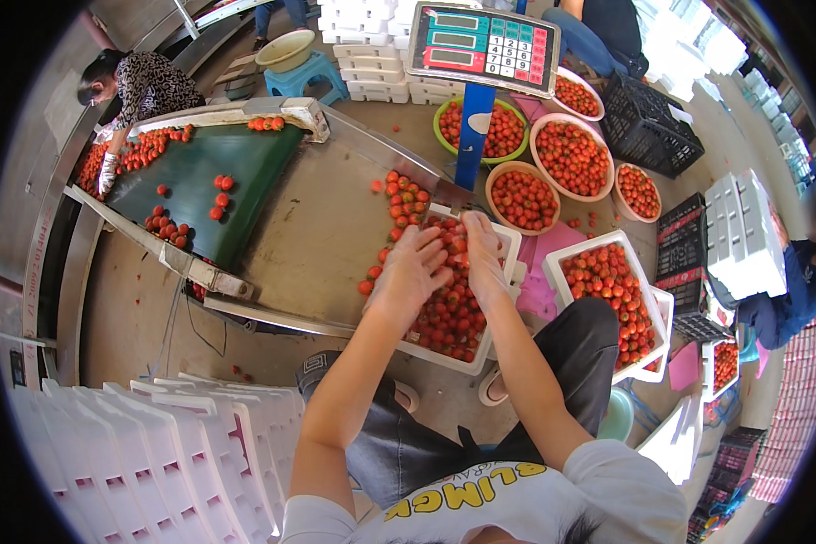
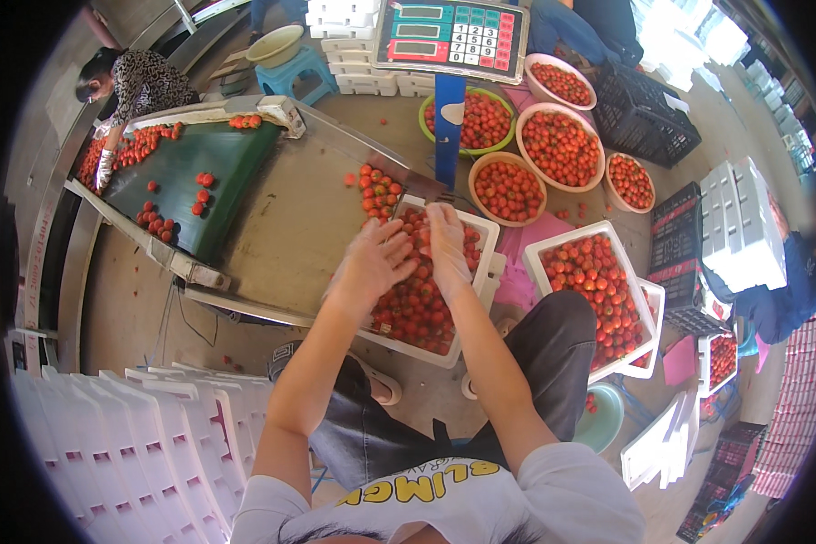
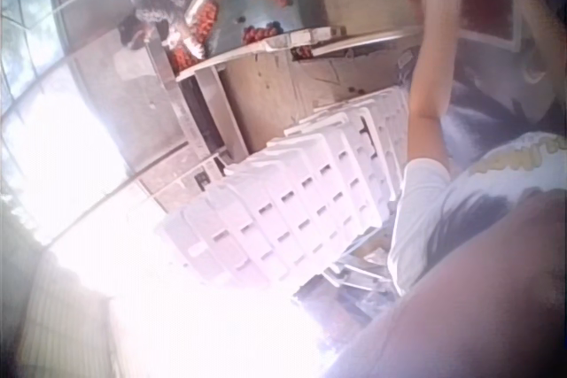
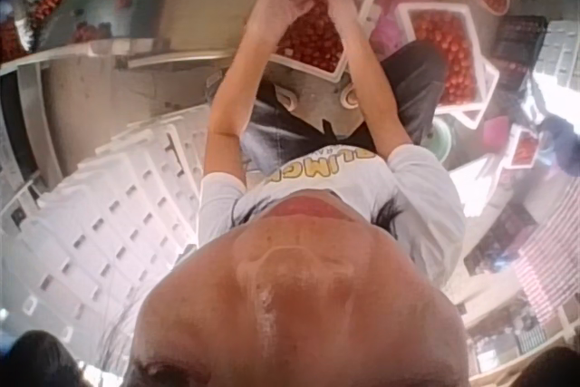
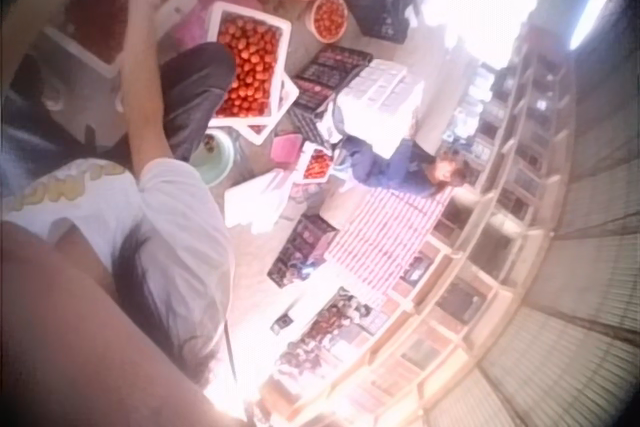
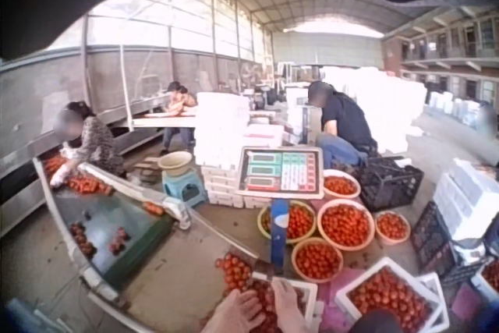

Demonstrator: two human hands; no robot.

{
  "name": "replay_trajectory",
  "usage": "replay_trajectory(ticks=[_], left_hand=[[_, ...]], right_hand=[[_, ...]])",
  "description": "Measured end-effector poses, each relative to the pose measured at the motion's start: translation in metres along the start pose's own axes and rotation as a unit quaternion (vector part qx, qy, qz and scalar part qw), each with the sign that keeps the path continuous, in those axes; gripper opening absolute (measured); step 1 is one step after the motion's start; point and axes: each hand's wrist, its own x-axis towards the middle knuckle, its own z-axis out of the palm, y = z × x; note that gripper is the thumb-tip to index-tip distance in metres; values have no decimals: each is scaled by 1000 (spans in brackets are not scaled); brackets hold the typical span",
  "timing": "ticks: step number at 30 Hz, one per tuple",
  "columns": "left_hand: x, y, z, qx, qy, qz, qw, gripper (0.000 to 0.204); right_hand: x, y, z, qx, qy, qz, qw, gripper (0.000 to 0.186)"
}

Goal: The person takes empty white trays from a stack, places them in a workspace, and then fills them by hand with small red tomatoes from a large pile.

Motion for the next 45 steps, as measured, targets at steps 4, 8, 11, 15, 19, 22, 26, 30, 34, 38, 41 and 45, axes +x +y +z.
replay_trajectory(ticks=[4, 8, 11, 15, 19, 22, 26, 30, 34, 38, 41, 45], left_hand=[[-3, 34, -14, 6, 80, 234, 969, 46], [-14, 68, -29, -20, 163, 301, 939, 49], [-11, 77, -40, -49, 163, 287, 943, 50], [-1, 85, -55, -70, 157, 271, 947, 52], [11, 82, -67, -91, 155, 256, 950, 45], [1, 82, -61, -91, 162, 260, 948, 44], [-1, 86, -56, -98, 159, 255, 949, 42], [5, 85, -52, -102, 155, 254, 949, 41], [5, 83, -47, -88, 145, 249, 954, 39], [9, 82, -53, -72, 141, 251, 955, 37], [11, 81, -55, -66, 133, 250, 957, 38], [19, 81, -64, -91, 120, 245, 958, 38]], right_hand=[[1, -15, 48, -113, -44, -93, 988, 33], [-2, -2, 104, -278, -18, -292, 915, 27], [5, 19, 127, -317, -5, -305, 898, 26], [32, 39, 126, -293, -4, -384, 876, 27], [38, 36, 91, -176, -145, -226, 947, 28], [31, -8, 65, -51, -159, -104, 980, 30], [43, -25, 14, -18, -94, -99, 991, 30], [61, 22, -16, -68, -113, 25, 991, 29], [30, 49, -12, -222, -129, 51, 965, 37], [29, 61, -26, -184, -141, 49, 971, 42], [28, 52, -40, -130, -59, 53, 988, 41], [30, 62, -60, -49, -24, 35, 998, 28]])
